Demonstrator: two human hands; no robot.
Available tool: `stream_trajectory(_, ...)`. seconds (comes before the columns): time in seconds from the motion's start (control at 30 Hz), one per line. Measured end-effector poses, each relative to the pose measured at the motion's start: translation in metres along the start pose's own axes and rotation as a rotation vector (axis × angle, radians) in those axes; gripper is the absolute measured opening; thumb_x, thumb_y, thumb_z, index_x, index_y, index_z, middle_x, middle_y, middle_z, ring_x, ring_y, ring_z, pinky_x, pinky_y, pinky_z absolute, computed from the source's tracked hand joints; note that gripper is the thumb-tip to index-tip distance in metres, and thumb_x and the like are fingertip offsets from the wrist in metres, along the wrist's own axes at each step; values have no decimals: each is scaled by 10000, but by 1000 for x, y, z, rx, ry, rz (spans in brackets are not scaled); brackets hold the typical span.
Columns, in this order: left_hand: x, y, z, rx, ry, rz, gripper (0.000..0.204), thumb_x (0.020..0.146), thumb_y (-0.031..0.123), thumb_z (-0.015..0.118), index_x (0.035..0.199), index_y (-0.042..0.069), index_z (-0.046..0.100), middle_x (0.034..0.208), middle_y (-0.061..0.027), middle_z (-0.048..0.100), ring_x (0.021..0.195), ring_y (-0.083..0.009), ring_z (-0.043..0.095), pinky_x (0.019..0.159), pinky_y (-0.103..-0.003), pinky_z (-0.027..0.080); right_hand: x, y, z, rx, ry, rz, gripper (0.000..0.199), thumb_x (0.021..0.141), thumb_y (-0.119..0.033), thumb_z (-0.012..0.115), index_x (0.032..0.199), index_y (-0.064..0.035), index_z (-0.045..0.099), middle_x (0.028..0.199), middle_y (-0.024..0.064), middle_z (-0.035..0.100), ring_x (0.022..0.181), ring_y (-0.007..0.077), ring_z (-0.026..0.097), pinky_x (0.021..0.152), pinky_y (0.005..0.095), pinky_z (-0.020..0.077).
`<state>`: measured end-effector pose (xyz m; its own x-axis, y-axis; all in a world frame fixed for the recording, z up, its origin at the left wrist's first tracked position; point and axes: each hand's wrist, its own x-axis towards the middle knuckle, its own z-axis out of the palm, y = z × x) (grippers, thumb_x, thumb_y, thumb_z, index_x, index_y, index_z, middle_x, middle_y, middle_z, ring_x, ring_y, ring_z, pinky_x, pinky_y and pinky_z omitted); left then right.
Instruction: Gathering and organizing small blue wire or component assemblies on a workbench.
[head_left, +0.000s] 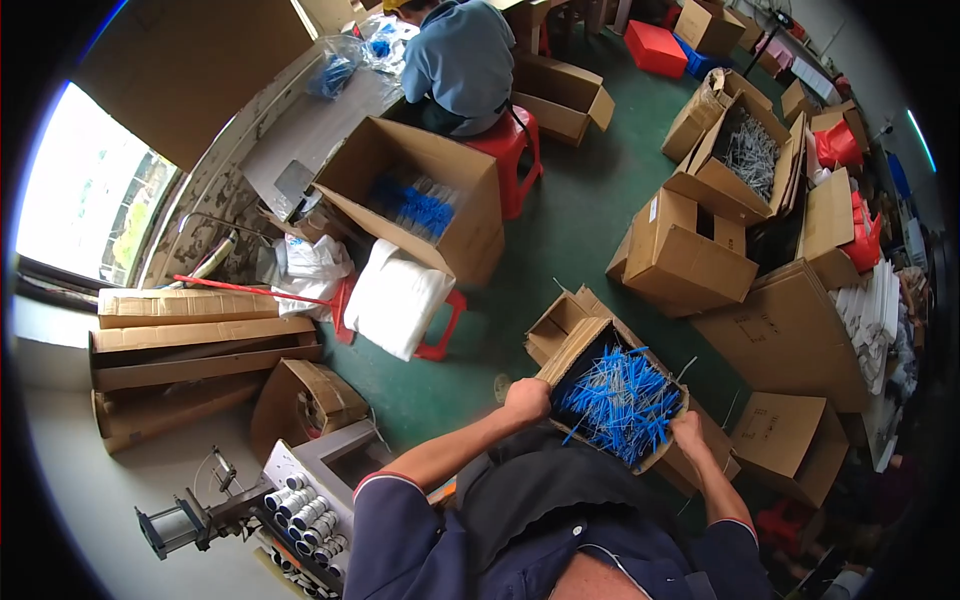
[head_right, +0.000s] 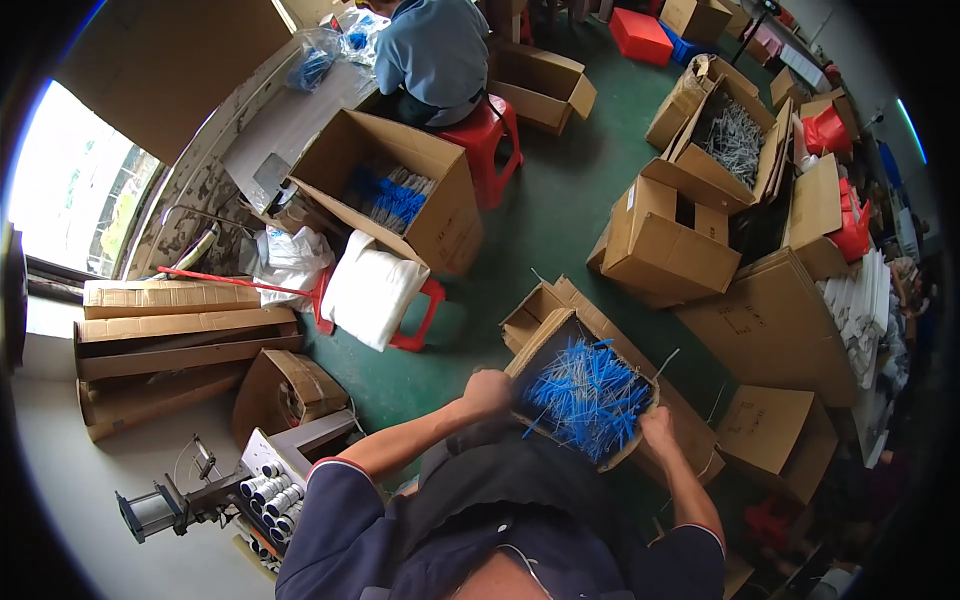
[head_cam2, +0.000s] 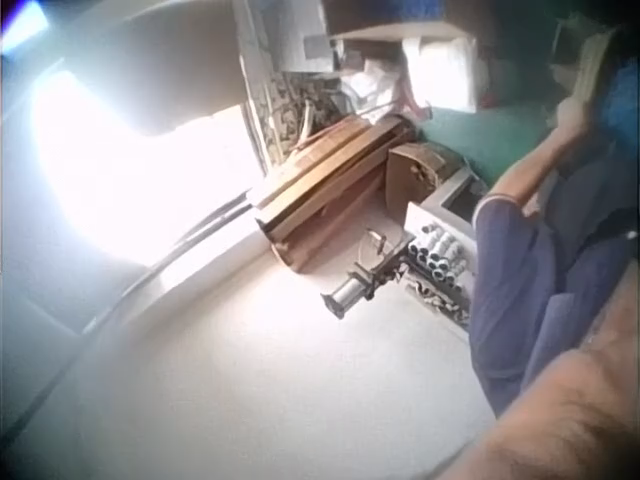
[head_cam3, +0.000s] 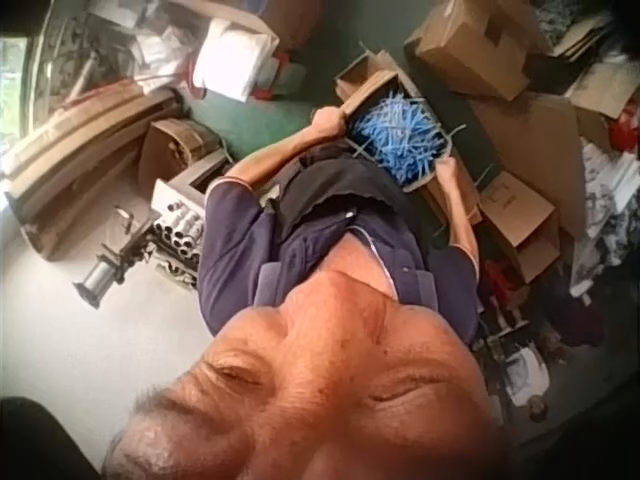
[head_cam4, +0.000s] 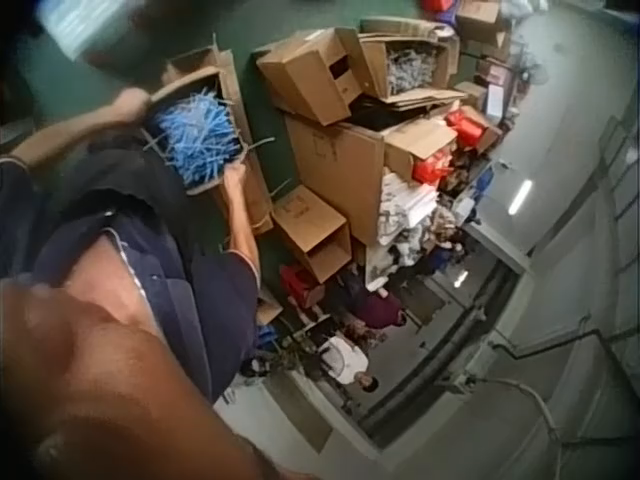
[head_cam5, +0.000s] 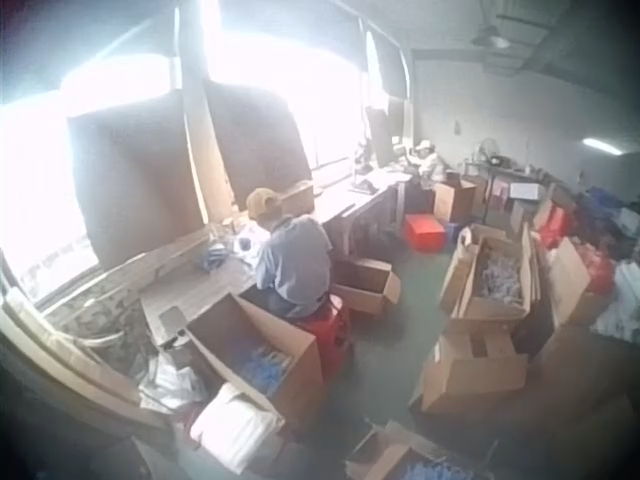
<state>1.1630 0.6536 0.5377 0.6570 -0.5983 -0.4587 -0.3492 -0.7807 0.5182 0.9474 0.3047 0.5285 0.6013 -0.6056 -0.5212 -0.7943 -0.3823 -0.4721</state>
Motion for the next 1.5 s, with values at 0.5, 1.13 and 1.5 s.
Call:
stream_trajectory(0.5, 86, -77, -92, -2, -130, -97, 196, 746, 122, 583, 846, 44, 732, 939, -218, 705, 918, -385, 688, 817, -476, 548, 74, -137, 29, -161, 4, 9, 224, 718, -165, 652, 709, 58, 641, 639, 207, 620, 613, 245, 634, 616, 437, 471)
stream_trajectory(1.13, 212, -175, -295, 45, 98, 198, 187, 725, 142, 581, 776, 49, 734, 843, -212, 704, 834, -387, 693, 769, -478, 551, 158, -291, 86, 4, 79, 42, 209, 795, -105, 582, 635, 23, 620, 549, 98, 591, 450, 197, 583, 424, 360, 443)
stream_trajectory(1.5, 318, -162, -316, -92, 157, 100, 173, 725, 127, 596, 769, 35, 735, 833, -226, 701, 826, -391, 697, 772, -484, 555, 281, -396, 9, -39, 10, 52, 210, 788, -133, 574, 654, 25, 605, 538, 90, 552, 452, 198, 558, 446, 375, 433)
